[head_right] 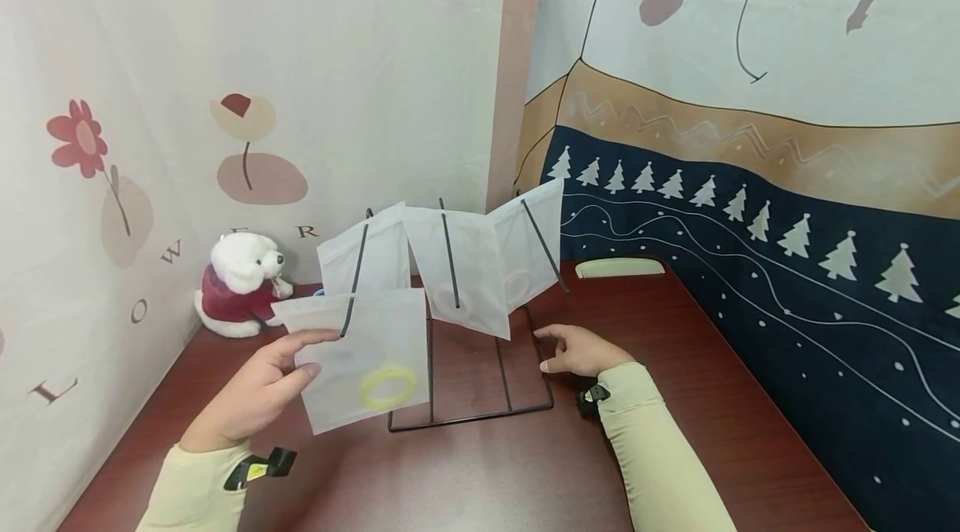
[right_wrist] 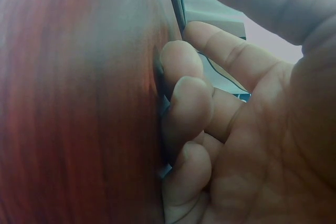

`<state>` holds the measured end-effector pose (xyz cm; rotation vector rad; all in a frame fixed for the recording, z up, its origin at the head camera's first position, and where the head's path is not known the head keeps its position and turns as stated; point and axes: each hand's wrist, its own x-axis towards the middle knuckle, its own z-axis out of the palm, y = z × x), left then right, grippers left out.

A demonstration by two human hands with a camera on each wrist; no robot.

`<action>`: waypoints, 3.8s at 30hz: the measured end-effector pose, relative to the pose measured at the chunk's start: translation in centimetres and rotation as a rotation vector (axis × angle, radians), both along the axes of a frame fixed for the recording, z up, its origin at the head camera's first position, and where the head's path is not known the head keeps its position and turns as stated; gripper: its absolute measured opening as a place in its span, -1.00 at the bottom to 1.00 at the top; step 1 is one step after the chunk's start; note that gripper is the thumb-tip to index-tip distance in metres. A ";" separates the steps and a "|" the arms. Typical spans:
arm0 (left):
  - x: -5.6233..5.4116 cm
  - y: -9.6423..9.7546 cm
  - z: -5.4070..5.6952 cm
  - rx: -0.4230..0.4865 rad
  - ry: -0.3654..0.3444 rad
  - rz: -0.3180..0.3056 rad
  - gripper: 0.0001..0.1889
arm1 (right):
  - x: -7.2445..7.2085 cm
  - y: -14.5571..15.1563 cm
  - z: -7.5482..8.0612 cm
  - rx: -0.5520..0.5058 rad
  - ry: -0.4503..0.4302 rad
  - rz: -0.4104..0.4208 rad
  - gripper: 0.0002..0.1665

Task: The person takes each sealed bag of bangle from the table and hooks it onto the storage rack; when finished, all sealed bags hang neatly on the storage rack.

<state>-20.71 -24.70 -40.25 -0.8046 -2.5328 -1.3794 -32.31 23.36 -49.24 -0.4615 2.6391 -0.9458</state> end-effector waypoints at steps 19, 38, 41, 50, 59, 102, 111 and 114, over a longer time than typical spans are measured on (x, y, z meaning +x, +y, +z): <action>-1.1 1.0 -1.5 0.078 0.104 0.175 -0.33 | 0.0 0.0 0.1 0.004 -0.006 -0.012 -0.27; -1.4 1.8 -2.3 0.197 0.101 0.230 -0.30 | 0.1 -0.1 0.2 0.006 -0.011 -0.013 -0.28; -1.6 1.7 -2.7 0.143 0.095 0.223 -0.32 | 0.1 -0.1 0.2 0.007 -0.010 -0.011 -0.28; -2.4 1.5 -4.1 0.100 0.033 0.079 -0.43 | 0.1 -0.3 0.4 0.012 0.009 0.000 -0.28; -2.9 1.2 -5.0 0.056 0.014 -0.032 -0.43 | 0.2 -0.2 0.4 0.016 0.006 0.000 -0.28; -2.9 1.2 -4.3 0.282 -0.078 0.126 -0.13 | 0.1 -0.2 0.4 -0.012 0.006 0.017 -0.27; -3.0 1.3 -4.2 0.316 -0.059 0.090 -0.11 | 0.0 -0.2 0.4 -0.009 0.008 0.010 -0.27; -2.9 1.5 -4.2 0.333 -0.054 0.055 -0.10 | 0.1 -0.2 0.4 -0.007 0.004 0.003 -0.28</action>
